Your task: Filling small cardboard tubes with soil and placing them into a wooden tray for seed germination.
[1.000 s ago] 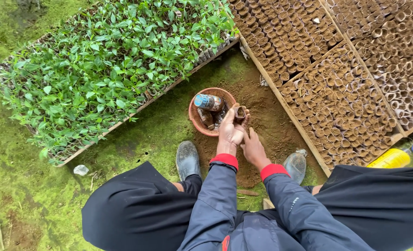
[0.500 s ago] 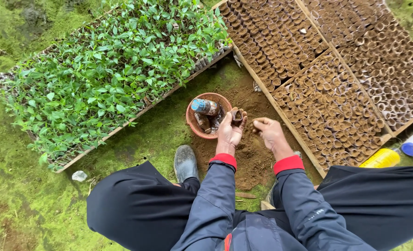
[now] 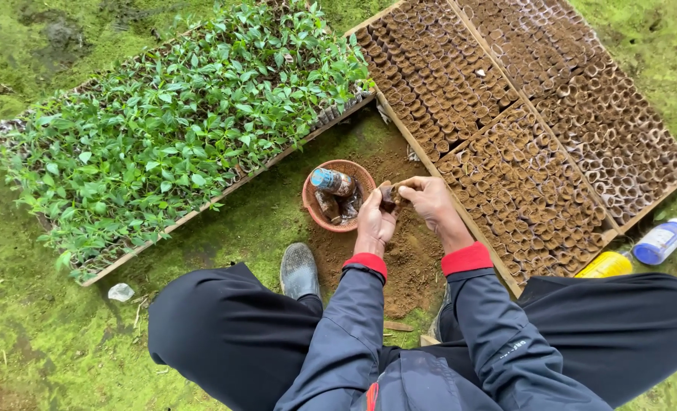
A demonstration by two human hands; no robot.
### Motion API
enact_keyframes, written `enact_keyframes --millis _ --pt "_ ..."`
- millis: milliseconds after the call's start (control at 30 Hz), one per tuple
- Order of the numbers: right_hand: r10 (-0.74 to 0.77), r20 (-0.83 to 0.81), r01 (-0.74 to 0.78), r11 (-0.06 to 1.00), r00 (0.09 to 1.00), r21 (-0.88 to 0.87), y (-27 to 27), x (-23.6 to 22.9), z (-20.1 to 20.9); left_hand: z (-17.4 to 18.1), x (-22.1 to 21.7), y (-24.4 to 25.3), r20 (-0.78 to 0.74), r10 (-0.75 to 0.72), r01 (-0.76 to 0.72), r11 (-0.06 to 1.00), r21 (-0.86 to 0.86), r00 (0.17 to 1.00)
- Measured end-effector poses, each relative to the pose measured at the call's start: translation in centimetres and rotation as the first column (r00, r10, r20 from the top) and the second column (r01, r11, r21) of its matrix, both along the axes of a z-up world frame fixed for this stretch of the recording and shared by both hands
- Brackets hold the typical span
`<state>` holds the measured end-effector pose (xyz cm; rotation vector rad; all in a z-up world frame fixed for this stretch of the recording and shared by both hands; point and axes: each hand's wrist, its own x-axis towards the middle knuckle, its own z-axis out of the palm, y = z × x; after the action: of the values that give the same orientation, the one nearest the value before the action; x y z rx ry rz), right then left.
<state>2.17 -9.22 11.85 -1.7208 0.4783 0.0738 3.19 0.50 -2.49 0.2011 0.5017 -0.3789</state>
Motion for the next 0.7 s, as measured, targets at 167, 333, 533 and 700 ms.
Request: enact_keyframes --millis 167,333,533,700 --pt "0.036 0.024 -0.031 0.982 0.999 -0.188 -0.5 0.2 -1.0 -0.3 -0.2 -0.1 0.003 -0.012 0.012 1.000 0.003 1.000" --pt "0.100 -0.073 -0.122 0.888 0.992 -0.444 0.5 0.1 1.5 1.9 -0.3 0.0 -0.023 0.005 -0.005 1.000 -0.022 1.000" --pt "0.132 -0.198 -0.230 0.737 0.971 -0.635 -0.7 1.3 -1.1 1.1 -0.4 -0.4 -0.017 0.006 -0.007 1.000 -0.020 1.000" --pt "0.168 -0.204 -0.259 0.756 0.964 -0.602 2.3 -0.1 4.0 1.4 -0.5 -0.3 -0.038 -0.015 0.014 1.000 -0.015 0.999"
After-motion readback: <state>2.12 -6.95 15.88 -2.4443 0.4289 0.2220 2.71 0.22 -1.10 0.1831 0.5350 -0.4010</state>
